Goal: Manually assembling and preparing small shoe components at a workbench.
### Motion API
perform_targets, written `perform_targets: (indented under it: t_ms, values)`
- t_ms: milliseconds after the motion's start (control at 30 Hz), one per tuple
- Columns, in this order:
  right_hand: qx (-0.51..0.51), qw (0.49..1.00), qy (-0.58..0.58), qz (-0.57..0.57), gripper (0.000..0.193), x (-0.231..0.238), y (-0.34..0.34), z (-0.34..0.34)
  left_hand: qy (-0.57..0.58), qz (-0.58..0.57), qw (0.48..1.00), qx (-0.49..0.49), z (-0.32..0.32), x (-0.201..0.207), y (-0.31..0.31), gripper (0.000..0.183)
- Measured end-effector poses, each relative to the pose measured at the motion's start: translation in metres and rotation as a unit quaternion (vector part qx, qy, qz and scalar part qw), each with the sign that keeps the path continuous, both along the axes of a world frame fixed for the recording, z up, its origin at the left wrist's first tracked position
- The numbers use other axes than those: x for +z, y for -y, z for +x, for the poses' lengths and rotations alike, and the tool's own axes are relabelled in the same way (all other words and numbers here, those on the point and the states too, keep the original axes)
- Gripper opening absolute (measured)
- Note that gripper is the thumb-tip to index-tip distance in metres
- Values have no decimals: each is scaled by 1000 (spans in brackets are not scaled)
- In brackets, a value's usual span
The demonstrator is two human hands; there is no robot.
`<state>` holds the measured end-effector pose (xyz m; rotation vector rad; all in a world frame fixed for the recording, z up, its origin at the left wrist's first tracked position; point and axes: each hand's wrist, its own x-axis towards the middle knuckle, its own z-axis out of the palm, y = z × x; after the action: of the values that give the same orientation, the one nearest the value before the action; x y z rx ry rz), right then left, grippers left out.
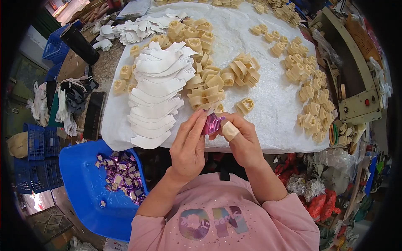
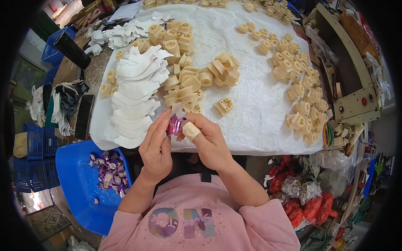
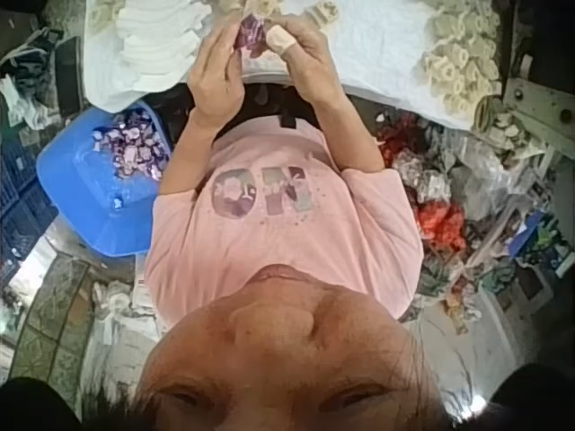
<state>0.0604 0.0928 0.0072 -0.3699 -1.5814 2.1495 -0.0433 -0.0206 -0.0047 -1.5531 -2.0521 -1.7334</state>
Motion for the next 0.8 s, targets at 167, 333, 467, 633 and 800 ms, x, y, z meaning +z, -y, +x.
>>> perform_targets:
  t_ms: [167,333,467,633,800]
  values:
    - [-32,977,-17,210,19,5,0,-1,23,-36,999,1,2,22,3,33]
    - [-59,940,-18,335,25,9,9,-7,177,-77,980,-47,1,30,12,31]
    - [-85,894,-30,438,26,11,14,-13,250,-65,965,-50,-1,25,16,28]
    - [-94,867,-54,487,26,11,17,-17,240,-23,970,-32,-3,22,17,28]
    - [-96,889,-71,442,20,6,20,-19,300,-35,953,-13,-9,14,23,30]
